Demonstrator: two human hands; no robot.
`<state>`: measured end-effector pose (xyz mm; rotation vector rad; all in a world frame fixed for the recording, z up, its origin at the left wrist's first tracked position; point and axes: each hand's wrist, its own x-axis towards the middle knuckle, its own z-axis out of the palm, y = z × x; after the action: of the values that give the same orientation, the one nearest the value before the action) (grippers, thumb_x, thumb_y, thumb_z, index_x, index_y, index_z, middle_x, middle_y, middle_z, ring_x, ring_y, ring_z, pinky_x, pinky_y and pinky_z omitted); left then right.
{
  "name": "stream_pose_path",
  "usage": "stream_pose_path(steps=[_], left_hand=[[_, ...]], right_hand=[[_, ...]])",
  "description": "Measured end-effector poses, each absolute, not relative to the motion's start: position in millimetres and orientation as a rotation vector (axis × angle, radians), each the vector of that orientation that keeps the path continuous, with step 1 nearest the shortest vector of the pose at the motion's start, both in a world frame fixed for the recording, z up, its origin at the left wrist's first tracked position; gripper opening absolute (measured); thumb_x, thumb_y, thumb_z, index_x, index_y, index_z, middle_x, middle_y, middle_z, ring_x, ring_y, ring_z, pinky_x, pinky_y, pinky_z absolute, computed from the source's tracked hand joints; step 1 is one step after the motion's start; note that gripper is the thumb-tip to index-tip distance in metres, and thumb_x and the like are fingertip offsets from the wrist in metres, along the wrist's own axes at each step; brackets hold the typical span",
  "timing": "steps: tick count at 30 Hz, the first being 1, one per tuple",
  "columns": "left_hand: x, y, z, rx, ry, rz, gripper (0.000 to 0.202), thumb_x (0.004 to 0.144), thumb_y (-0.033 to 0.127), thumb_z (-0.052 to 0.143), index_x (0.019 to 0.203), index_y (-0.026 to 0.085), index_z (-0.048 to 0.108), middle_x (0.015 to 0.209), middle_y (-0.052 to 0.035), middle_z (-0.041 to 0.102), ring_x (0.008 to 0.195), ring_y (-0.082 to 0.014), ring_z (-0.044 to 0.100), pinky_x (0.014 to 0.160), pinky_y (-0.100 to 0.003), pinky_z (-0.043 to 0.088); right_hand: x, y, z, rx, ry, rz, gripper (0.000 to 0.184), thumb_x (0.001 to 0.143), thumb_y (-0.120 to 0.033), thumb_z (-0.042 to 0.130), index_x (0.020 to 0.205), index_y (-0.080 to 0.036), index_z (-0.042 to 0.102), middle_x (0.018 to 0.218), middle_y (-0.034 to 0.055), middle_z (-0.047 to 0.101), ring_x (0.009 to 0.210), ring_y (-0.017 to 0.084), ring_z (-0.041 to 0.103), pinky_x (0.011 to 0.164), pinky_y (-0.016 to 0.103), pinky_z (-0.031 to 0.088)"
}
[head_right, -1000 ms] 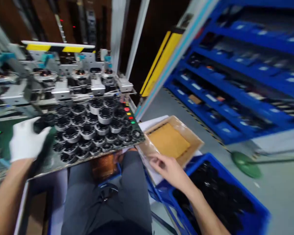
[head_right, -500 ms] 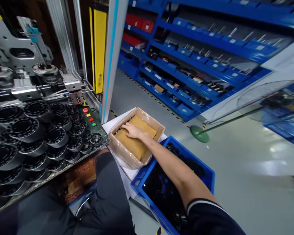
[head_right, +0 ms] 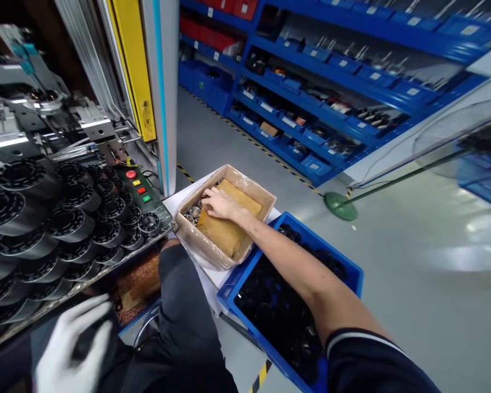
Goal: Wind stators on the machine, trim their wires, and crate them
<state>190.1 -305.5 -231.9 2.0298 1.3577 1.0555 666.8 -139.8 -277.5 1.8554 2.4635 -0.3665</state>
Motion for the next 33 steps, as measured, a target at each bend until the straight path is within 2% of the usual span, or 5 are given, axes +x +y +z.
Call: stream_pose_path(steps=[7,12,19,24,33], left_hand=[[263.3,-296.5,-257.1,2.019,1.054,0.898,0.060,0.095,0.027,0.082,0.152,0.036,0.066,0.147,-0.0100,0.077,0.137,-0.0347,0.079,0.115,-0.054,0.071],[284.7,-306.5,-260.6,1.938,0.949,0.806,0.064,0.093,0.017,0.080,0.154,0.034,0.065,0.152,-0.0110,0.075,0.146,-0.0334,0.075,0.124,-0.055,0.065],[213.5,-321.5,-307.3,1.754,1.161,0.640,0.041,0.101,0.039,0.075,0.141,0.032,0.076,0.147,-0.0094,0.079,0.141,-0.0352,0.077,0.127,-0.061,0.061],[175.7,-334.9,-338.1,1.436,1.405,0.517,0.050,0.102,0.060,0.070,0.138,0.028,0.077,0.145,-0.0099,0.082,0.138,-0.0372,0.079,0.128,-0.062,0.059],[226.5,-317.0,-311.9,1.488,1.205,0.631,0.056,0.096,0.039,0.079,0.150,0.029,0.069,0.152,-0.0102,0.075,0.147,-0.0344,0.073,0.134,-0.058,0.055]], right_hand=[[701.1,-183.2,-224.7,1.810,2.454,-0.414,0.040,0.111,-0.044,0.080,0.142,-0.019,0.074,0.147,0.0123,0.074,0.132,0.031,0.074,0.115,0.057,0.064],[674.6,-166.1,-242.5,1.855,2.413,-0.429,0.043,0.112,-0.044,0.079,0.147,-0.019,0.072,0.145,0.0123,0.074,0.125,0.029,0.076,0.108,0.054,0.068],[649.4,-120.5,-292.6,1.843,2.406,-0.465,0.043,0.112,-0.044,0.079,0.146,-0.019,0.072,0.146,0.0125,0.074,0.125,0.029,0.076,0.106,0.052,0.069],[656.9,-118.1,-297.7,1.831,2.460,-0.448,0.042,0.112,-0.044,0.079,0.144,-0.019,0.072,0.145,0.0122,0.074,0.124,0.029,0.077,0.106,0.052,0.069],[673.0,-175.7,-218.6,1.844,2.645,-0.270,0.029,0.119,-0.044,0.064,0.129,-0.020,0.076,0.153,0.0130,0.074,0.131,0.028,0.074,0.108,0.047,0.063]])
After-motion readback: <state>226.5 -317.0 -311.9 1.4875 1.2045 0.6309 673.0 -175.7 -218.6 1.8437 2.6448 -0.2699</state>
